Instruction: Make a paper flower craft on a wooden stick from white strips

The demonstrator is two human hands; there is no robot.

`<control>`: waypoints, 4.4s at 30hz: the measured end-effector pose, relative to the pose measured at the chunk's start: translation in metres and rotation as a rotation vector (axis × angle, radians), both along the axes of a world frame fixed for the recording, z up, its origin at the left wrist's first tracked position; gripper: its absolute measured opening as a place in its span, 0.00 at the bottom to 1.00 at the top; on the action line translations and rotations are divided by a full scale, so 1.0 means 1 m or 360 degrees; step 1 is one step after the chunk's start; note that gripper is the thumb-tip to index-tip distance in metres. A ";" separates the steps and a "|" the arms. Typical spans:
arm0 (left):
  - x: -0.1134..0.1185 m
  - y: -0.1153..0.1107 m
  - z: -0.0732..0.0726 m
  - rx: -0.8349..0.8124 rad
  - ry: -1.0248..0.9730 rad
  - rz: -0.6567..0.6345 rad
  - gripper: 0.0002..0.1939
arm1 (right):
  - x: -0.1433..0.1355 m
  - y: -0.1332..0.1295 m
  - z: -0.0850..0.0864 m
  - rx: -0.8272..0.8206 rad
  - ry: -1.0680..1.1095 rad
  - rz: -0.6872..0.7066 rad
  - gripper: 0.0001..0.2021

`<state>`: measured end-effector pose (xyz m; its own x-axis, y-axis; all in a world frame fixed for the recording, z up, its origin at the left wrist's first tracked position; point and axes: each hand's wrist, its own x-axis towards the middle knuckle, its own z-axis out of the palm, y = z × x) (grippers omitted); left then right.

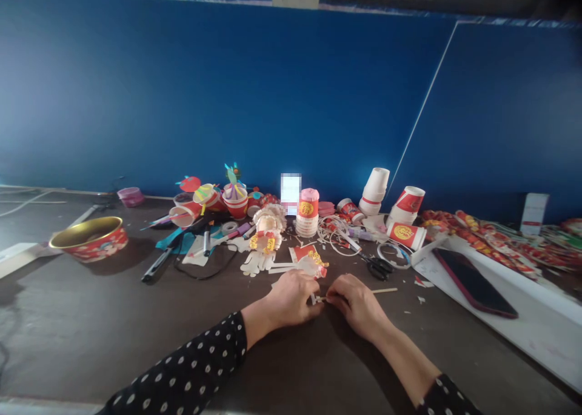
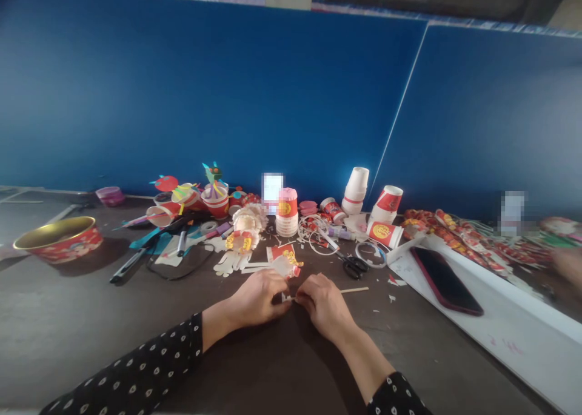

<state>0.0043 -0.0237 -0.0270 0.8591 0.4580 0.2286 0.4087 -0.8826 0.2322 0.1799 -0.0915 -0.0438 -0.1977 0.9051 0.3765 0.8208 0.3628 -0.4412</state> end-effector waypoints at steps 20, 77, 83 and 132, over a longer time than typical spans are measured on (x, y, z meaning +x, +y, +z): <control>-0.002 0.004 0.007 -0.0611 -0.0208 -0.0076 0.03 | -0.014 -0.001 0.000 -0.0199 -0.0014 -0.0097 0.03; -0.002 -0.008 0.003 -0.0564 -0.0205 0.0124 0.01 | -0.022 -0.011 -0.006 -0.0053 -0.0109 -0.0065 0.05; -0.001 -0.012 0.002 -0.0535 -0.0175 0.0200 0.03 | -0.021 -0.010 -0.004 -0.0088 -0.0041 -0.0091 0.05; 0.000 -0.010 0.001 -0.0577 -0.0209 0.0160 0.05 | -0.034 -0.016 0.003 -0.0110 -0.0316 -0.0268 0.11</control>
<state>0.0042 -0.0339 -0.0263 0.7801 0.6095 0.1416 0.4349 -0.6908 0.5776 0.1458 -0.1079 -0.0409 -0.1060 0.9537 0.2815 0.9400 0.1884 -0.2844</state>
